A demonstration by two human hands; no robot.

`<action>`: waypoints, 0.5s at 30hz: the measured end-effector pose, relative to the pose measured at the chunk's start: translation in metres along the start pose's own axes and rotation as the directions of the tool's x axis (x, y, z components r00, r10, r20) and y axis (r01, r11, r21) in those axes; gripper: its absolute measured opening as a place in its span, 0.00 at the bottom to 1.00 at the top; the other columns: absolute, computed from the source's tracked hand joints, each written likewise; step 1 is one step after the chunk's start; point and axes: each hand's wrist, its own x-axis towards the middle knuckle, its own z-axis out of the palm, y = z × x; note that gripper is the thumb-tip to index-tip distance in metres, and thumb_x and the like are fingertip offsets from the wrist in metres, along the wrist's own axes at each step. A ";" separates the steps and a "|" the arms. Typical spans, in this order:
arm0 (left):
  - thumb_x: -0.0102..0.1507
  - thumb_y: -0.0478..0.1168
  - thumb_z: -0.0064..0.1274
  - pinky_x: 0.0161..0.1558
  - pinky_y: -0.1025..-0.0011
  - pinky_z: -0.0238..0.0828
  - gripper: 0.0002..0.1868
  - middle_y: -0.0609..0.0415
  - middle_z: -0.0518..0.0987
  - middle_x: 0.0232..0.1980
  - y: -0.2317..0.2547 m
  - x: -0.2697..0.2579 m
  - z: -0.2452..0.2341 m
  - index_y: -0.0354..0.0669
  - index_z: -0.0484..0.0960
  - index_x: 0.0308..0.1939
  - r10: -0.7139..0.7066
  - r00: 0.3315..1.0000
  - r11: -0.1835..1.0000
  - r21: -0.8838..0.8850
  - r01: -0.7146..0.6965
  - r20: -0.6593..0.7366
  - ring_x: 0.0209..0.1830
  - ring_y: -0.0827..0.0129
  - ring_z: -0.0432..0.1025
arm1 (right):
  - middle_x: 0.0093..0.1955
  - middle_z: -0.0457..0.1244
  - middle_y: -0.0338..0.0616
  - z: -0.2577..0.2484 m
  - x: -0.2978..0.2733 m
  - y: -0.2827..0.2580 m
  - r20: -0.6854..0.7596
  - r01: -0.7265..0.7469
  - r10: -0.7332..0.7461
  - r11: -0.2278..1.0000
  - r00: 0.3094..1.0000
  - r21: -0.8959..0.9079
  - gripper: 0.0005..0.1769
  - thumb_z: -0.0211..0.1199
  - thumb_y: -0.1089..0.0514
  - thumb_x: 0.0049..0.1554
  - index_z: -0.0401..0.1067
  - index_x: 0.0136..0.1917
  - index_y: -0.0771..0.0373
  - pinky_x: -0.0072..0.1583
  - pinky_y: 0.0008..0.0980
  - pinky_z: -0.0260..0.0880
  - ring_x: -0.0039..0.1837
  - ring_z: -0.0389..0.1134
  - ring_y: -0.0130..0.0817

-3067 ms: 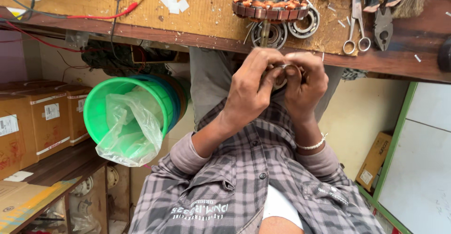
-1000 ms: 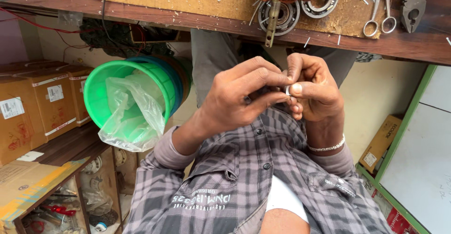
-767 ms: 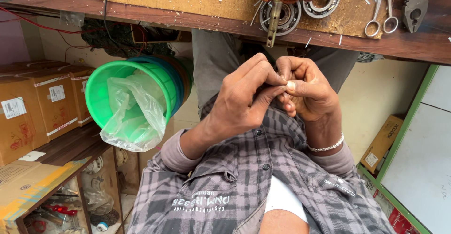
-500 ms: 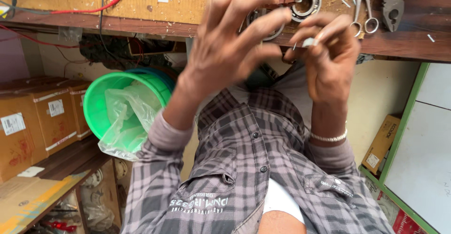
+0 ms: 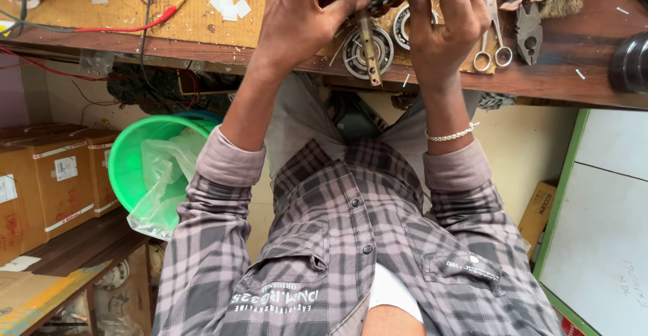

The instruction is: The person repeatedly cuts small white paper pieces using scissors and inserts them into the slots of a copper-wound stator assembly. They also use a green-handled screwdriver to adjust or press components within the stator. The work is performed at a cluttered workbench with tools and parts visible.

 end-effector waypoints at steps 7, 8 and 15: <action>0.66 0.36 0.74 0.42 0.68 0.74 0.17 0.50 0.82 0.44 0.004 0.008 -0.012 0.37 0.80 0.52 -0.123 0.989 0.978 -0.157 0.135 0.085 0.39 0.64 0.77 | 0.49 0.72 0.45 0.004 0.004 0.009 -0.004 -0.038 0.038 0.998 0.999 0.049 0.07 0.71 0.72 0.61 0.74 0.49 0.66 0.52 0.34 0.71 0.49 0.72 0.35; 0.65 0.35 0.73 0.43 0.68 0.75 0.18 0.50 0.83 0.44 0.006 0.011 -0.012 0.37 0.80 0.53 -0.128 0.988 0.976 -0.166 0.141 0.087 0.40 0.64 0.78 | 0.51 0.72 0.46 0.005 0.004 0.009 -0.004 -0.040 0.041 0.996 0.999 0.083 0.07 0.69 0.73 0.61 0.73 0.50 0.66 0.52 0.34 0.72 0.49 0.72 0.35; 0.68 0.31 0.67 0.57 0.64 0.79 0.23 0.45 0.83 0.57 0.022 0.022 -0.013 0.38 0.75 0.63 -0.073 0.997 0.977 -0.201 0.076 0.025 0.56 0.56 0.82 | 0.63 0.69 0.52 0.021 -0.008 0.000 0.074 0.010 -0.010 1.000 0.997 -0.011 0.09 0.69 0.71 0.62 0.71 0.50 0.64 0.61 0.37 0.77 0.61 0.73 0.43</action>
